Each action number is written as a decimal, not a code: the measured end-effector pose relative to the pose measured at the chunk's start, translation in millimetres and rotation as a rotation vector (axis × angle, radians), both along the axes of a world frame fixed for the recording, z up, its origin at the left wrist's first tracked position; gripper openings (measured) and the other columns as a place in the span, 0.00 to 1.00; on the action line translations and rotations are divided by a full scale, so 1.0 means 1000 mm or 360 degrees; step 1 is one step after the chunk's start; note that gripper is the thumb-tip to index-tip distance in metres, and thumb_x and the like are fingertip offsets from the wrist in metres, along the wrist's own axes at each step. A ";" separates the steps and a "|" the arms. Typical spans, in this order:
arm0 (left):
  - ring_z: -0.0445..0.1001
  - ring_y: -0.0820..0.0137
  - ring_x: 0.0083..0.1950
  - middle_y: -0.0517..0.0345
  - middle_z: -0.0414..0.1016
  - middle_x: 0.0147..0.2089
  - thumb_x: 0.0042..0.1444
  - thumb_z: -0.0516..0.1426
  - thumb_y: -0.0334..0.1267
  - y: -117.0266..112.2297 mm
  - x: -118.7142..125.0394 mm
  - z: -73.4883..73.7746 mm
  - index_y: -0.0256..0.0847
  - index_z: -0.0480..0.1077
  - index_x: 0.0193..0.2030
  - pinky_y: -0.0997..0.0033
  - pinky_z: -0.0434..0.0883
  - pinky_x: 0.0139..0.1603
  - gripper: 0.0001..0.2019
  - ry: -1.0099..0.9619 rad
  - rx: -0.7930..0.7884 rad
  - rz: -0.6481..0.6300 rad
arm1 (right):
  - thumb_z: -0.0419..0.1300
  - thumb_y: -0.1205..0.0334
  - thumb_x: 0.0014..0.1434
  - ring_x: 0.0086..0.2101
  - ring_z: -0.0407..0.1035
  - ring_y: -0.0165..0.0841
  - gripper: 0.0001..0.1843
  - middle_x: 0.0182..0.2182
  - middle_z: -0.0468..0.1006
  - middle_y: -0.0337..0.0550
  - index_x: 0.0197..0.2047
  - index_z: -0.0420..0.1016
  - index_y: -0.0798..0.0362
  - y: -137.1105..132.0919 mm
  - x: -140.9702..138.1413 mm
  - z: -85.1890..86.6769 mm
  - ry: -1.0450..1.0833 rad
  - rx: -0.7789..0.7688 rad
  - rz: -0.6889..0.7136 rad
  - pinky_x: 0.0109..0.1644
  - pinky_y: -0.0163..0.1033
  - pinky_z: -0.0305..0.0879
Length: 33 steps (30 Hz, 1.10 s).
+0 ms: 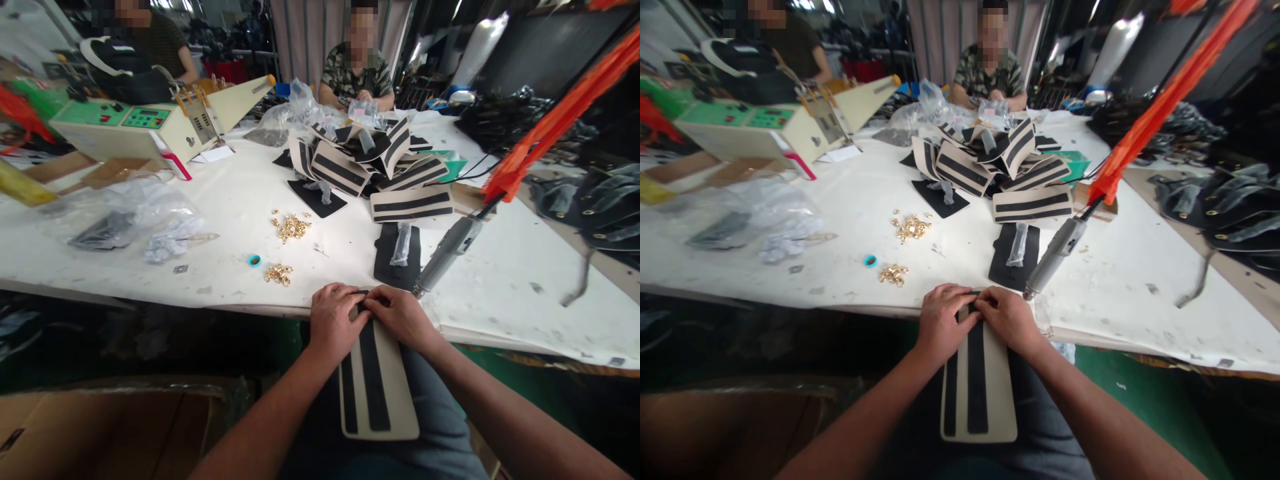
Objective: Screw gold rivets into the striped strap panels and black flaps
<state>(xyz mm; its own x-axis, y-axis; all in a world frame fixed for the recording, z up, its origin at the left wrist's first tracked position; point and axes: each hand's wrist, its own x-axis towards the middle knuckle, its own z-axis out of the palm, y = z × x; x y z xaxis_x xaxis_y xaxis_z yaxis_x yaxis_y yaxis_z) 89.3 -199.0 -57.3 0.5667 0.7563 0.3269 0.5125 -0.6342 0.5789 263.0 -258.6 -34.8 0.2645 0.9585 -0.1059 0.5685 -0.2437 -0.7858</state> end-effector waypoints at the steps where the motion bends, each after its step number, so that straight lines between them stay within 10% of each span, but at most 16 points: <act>1: 0.74 0.55 0.61 0.59 0.84 0.57 0.58 0.71 0.42 0.000 0.000 0.001 0.51 0.82 0.50 0.47 0.69 0.63 0.13 0.0006 0.0001 -0.0004 | 0.60 0.52 0.66 0.35 0.75 0.38 0.13 0.32 0.83 0.39 0.36 0.81 0.48 -0.002 -0.002 0.001 0.0022 0.0036 0.0000 0.42 0.41 0.66; 5: 0.74 0.55 0.61 0.59 0.84 0.56 0.57 0.72 0.43 0.000 0.002 0.003 0.51 0.83 0.50 0.47 0.69 0.63 0.14 0.0024 0.0022 -0.0004 | 0.59 0.47 0.69 0.35 0.75 0.39 0.16 0.34 0.83 0.41 0.39 0.82 0.49 -0.020 -0.005 0.009 0.0141 0.0211 -0.0097 0.41 0.41 0.68; 9: 0.75 0.55 0.60 0.60 0.85 0.55 0.55 0.73 0.42 0.000 0.005 0.006 0.51 0.84 0.47 0.47 0.69 0.61 0.13 0.0048 0.0022 0.0015 | 0.66 0.39 0.65 0.29 0.70 0.36 0.21 0.28 0.77 0.40 0.38 0.79 0.50 -0.050 0.011 0.020 0.0163 0.0564 -0.0696 0.35 0.40 0.67; 13: 0.75 0.56 0.59 0.61 0.85 0.54 0.55 0.73 0.41 0.000 0.006 0.009 0.51 0.84 0.46 0.48 0.70 0.61 0.12 0.0075 0.0028 0.0008 | 0.73 0.39 0.57 0.41 0.74 0.38 0.29 0.43 0.78 0.44 0.49 0.74 0.51 -0.049 0.049 0.023 0.0188 0.0998 -0.1126 0.46 0.43 0.72; 22: 0.76 0.57 0.59 0.62 0.85 0.55 0.56 0.73 0.42 0.000 0.008 0.010 0.50 0.84 0.46 0.48 0.69 0.61 0.11 0.0096 0.0022 0.0006 | 0.82 0.47 0.43 0.25 0.69 0.31 0.27 0.28 0.76 0.39 0.35 0.78 0.56 0.010 0.060 0.044 0.1178 0.0891 -0.1024 0.27 0.37 0.69; 27: 0.75 0.57 0.59 0.62 0.86 0.54 0.56 0.73 0.44 0.000 0.008 0.008 0.51 0.84 0.46 0.48 0.68 0.60 0.12 0.0087 0.0047 0.0011 | 0.79 0.52 0.52 0.22 0.67 0.29 0.18 0.26 0.75 0.37 0.34 0.78 0.53 0.005 0.014 0.066 0.1174 0.1129 -0.0616 0.26 0.37 0.71; 33: 0.74 0.57 0.60 0.62 0.85 0.56 0.56 0.73 0.46 0.002 0.007 0.006 0.50 0.83 0.47 0.47 0.68 0.60 0.13 0.0079 0.0033 -0.0015 | 0.78 0.49 0.55 0.23 0.69 0.32 0.19 0.25 0.76 0.38 0.38 0.80 0.54 0.020 -0.021 0.055 0.0911 0.1069 -0.0405 0.25 0.37 0.70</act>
<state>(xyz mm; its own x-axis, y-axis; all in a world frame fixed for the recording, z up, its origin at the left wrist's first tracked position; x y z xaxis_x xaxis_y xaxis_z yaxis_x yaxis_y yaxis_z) 95.8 -197.5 -51.2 0.5896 0.7442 0.3138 0.5340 -0.6507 0.5398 241.5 -238.7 20.0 0.5547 0.7861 0.2727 0.0410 0.3015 -0.9526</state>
